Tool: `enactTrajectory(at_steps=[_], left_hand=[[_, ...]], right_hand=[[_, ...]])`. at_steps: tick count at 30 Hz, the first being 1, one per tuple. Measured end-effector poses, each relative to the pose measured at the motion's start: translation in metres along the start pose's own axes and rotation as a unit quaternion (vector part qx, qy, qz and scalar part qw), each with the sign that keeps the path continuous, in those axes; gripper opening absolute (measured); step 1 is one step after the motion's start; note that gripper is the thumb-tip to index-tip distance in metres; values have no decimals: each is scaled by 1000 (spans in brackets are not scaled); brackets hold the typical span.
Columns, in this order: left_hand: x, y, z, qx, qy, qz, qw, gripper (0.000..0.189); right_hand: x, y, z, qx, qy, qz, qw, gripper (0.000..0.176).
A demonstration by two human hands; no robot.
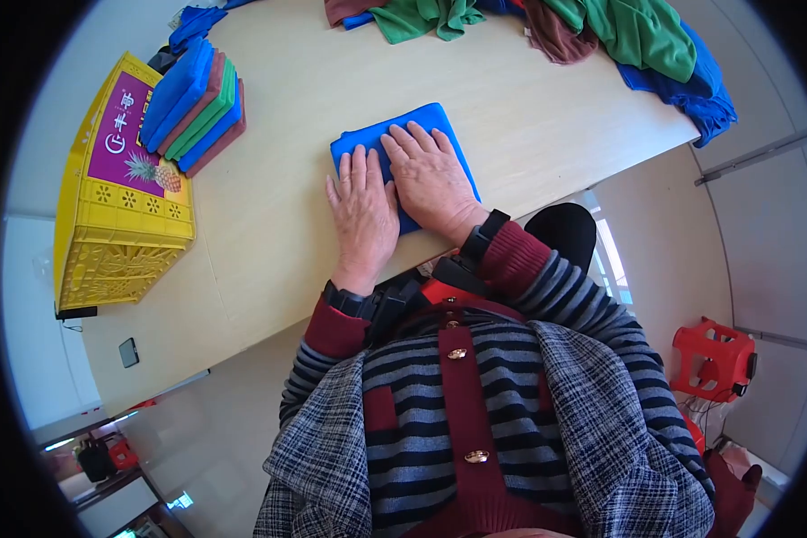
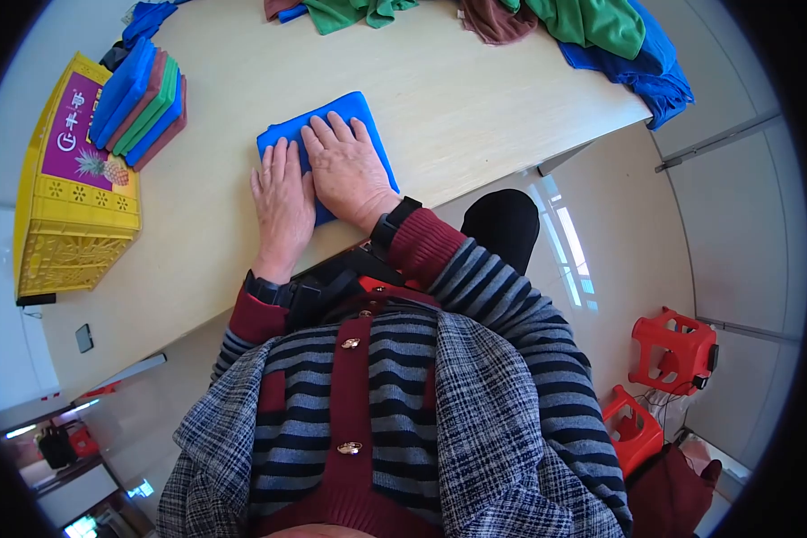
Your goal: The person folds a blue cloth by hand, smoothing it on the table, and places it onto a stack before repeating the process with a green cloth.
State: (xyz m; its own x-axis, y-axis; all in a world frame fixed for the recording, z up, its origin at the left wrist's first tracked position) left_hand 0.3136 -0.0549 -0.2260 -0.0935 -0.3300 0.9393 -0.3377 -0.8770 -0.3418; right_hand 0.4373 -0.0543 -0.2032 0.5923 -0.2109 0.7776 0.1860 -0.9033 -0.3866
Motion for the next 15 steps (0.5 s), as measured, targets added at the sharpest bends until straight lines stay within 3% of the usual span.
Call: enactTrajectory(at_steps=[15], left_hand=[[3,7,-8,7,-28,-12,1000,55]], right_hand=[[22,24,39,-74,27,51,996,48]])
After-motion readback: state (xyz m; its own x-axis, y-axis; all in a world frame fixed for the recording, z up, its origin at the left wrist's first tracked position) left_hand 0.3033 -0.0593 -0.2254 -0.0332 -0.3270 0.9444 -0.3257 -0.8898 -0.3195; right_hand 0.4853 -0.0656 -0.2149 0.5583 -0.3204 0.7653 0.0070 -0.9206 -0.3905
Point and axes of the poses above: each hand's wrist, its own y-axis away from the middle knuckle, its own x-axis out of the back of the hand, z = x × y, the point moved 4 cm from there along -y, towards the middle knuckle, and after that the axes turned 14 degrees about -y, right-handed, at the moved point
